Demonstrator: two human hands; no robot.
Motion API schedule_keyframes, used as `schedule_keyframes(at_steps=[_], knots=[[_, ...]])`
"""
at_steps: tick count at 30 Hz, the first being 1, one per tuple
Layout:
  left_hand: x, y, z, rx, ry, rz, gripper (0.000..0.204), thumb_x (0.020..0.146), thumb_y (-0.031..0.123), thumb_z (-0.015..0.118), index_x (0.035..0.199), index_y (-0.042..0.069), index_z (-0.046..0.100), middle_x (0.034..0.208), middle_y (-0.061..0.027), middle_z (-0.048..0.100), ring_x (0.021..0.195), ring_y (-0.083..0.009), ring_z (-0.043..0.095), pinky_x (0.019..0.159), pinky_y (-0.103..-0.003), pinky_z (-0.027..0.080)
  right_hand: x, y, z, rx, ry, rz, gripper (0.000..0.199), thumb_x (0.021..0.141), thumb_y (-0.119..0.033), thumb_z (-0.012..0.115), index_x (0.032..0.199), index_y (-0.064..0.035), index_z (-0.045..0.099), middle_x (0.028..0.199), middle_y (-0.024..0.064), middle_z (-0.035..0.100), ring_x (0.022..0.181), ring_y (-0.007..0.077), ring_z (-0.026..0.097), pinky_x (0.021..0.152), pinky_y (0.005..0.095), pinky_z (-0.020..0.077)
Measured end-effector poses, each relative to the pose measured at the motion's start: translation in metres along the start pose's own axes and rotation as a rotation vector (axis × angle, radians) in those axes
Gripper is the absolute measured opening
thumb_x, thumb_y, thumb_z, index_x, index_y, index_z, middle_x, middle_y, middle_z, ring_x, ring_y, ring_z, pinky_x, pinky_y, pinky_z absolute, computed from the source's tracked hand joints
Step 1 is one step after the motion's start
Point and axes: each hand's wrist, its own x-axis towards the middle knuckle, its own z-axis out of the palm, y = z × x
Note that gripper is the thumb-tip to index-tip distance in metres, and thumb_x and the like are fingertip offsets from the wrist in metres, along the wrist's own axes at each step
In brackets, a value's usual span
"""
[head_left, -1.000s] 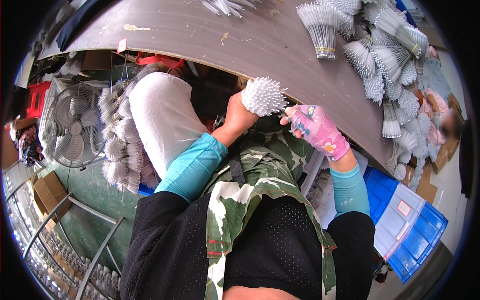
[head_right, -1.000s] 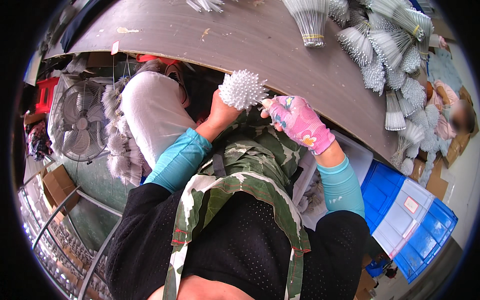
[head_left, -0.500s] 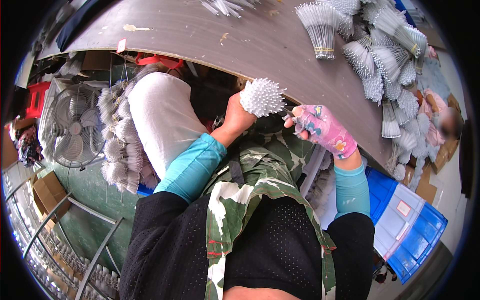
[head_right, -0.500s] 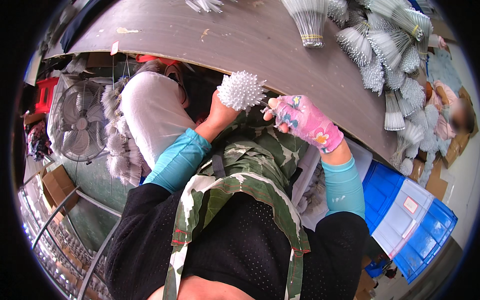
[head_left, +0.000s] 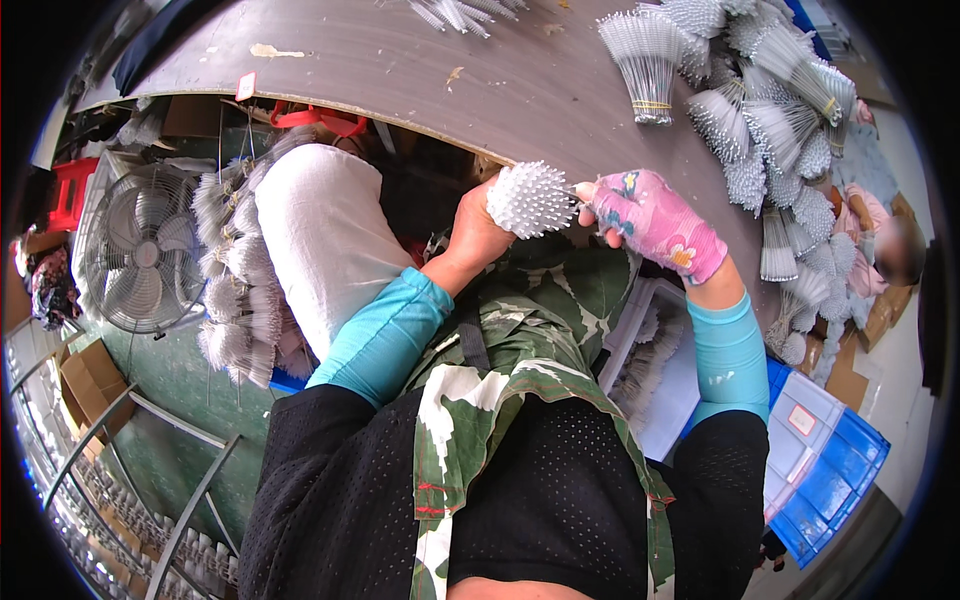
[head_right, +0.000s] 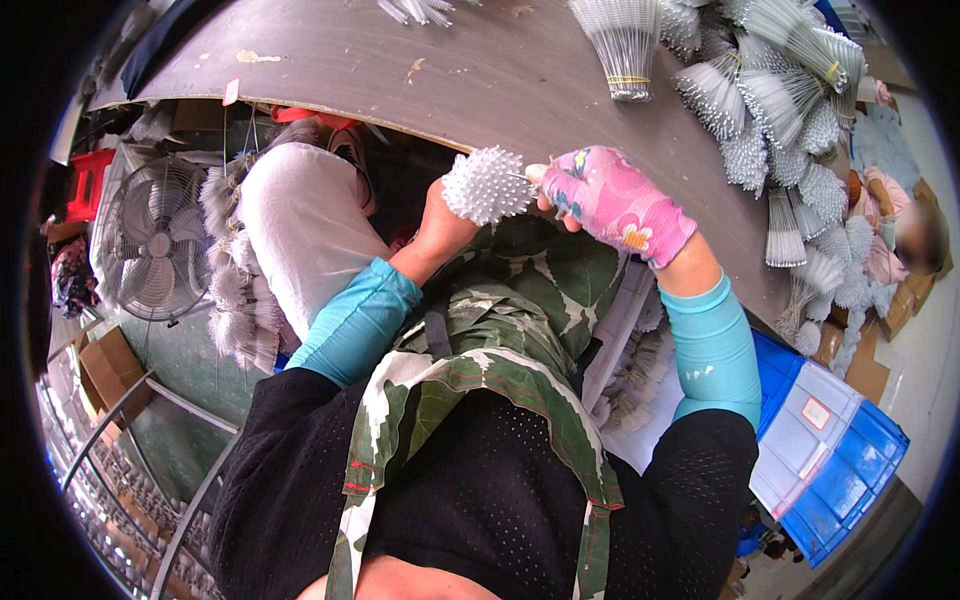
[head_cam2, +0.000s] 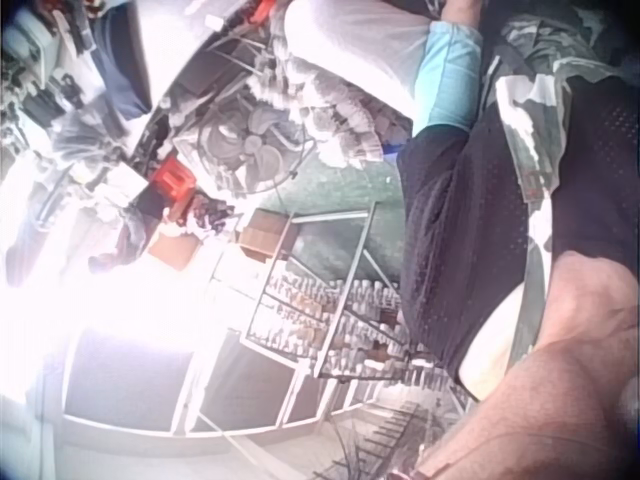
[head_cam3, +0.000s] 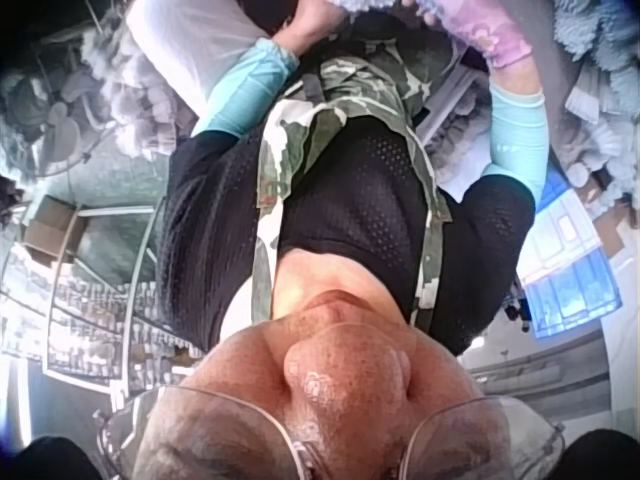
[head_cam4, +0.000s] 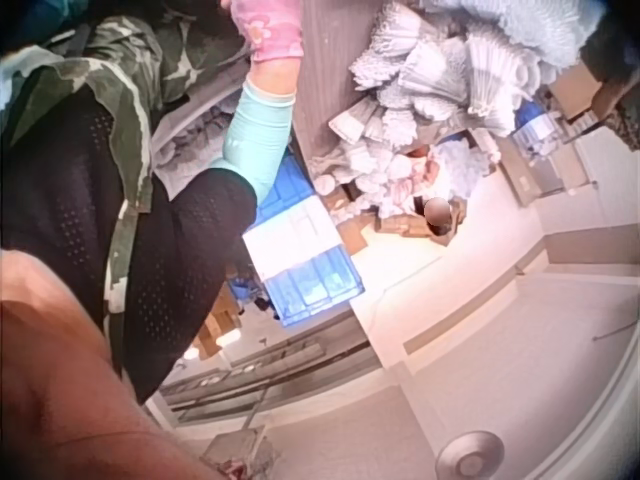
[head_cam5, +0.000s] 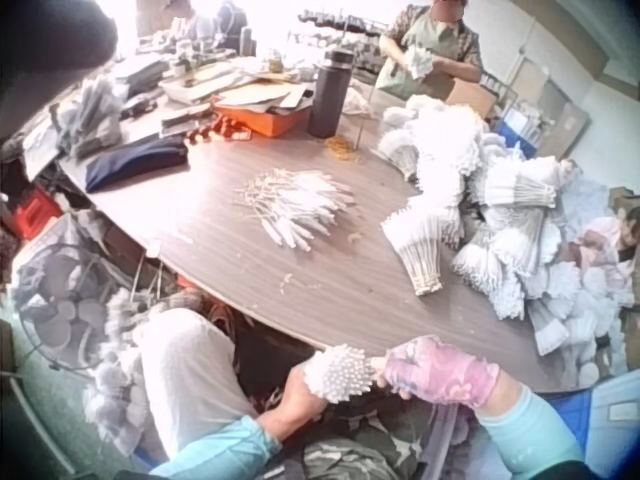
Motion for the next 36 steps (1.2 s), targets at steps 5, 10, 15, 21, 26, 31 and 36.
schedule_keyframes(at_steps=[5,10,15,21,26,31,36], knots=[[0.000,0.000,0.001,-0.042,-0.029,-0.062,0.038,0.075,0.003,0.070,0.112,0.004,0.061,0.106,-0.0049,0.066,0.097,-0.0121,0.061,0.085,-0.027,0.047,0.010,-0.007,-0.008,-0.126,-0.084,0.050,0.041,0.089,-0.040,0.055,0.075,-0.0020,0.064,0.058,0.0068,0.057,0.053,0.0142,0.053,0.054,0.0306,0.0427],[0.002,-0.003,0.001,-0.090,-0.072,-0.017,0.037,0.077,0.005,0.070,0.113,0.004,0.060,0.107,-0.0052,0.066,0.098,-0.0123,0.061,0.086,-0.027,0.046,0.016,-0.011,-0.015,-0.436,0.006,-0.236,0.042,0.090,-0.039,0.053,0.076,0.0002,0.062,0.059,0.0158,0.056,0.057,0.0276,0.054,0.062,0.0375,0.0450],[0.004,-0.001,0.000,-0.103,-0.054,-0.044,0.036,0.078,0.008,0.071,0.112,0.003,0.060,0.107,-0.0056,0.066,0.099,-0.0123,0.061,0.087,-0.027,0.046,0.027,-0.035,-0.025,-0.594,-0.156,-0.149,0.044,0.090,-0.038,0.053,0.073,0.0019,0.062,0.064,0.0209,0.056,0.062,0.0345,0.055,0.065,0.0396,0.0449],[0.003,-0.001,0.000,-0.165,-0.052,-0.051,0.035,0.078,0.008,0.071,0.111,0.003,0.061,0.106,-0.0055,0.066,0.098,-0.0123,0.061,0.086,-0.028,0.046,0.027,-0.043,-0.027,-0.629,-0.180,-0.210,0.048,0.090,-0.039,0.054,0.065,0.0017,0.057,0.051,0.0100,0.048,0.050,0.0195,0.043,0.053,0.0343,0.0389],[0.003,-0.002,0.000,-0.158,-0.045,-0.060,0.036,0.077,0.009,0.072,0.111,0.004,0.061,0.104,-0.0059,0.067,0.096,-0.0122,0.061,0.085,-0.028,0.047,0.036,-0.035,-0.025,-0.661,-0.186,-0.244,0.047,0.089,-0.040,0.055,0.068,0.0021,0.060,0.054,0.0132,0.050,0.052,0.0252,0.045,0.056,0.0366,0.0404],[0.004,-0.003,0.000,-0.148,-0.042,-0.059,0.037,0.076,0.010,0.073,0.110,0.004,0.061,0.103,-0.0064,0.067,0.095,-0.0122,0.062,0.084,-0.028,0.047,0.041,-0.032,-0.030,-1.008,-0.167,-0.561,0.043,0.088,-0.043,0.054,0.084,-0.0020,0.066,0.074,0.0183,0.062,0.072,0.0315,0.060,0.067,0.0387,0.0484],[0.003,0.002,0.000,-0.140,-0.030,-0.056,0.036,0.075,0.010,0.073,0.109,0.004,0.061,0.101,-0.0062,0.067,0.094,-0.0124,0.062,0.083,-0.028,0.047,0.037,-0.057,-0.022,-1.086,-0.215,-0.323,0.041,0.088,-0.042,0.054,0.089,-0.0030,0.067,0.083,0.0204,0.064,0.082,0.0340,0.062,0.073,0.0409,0.0491]])
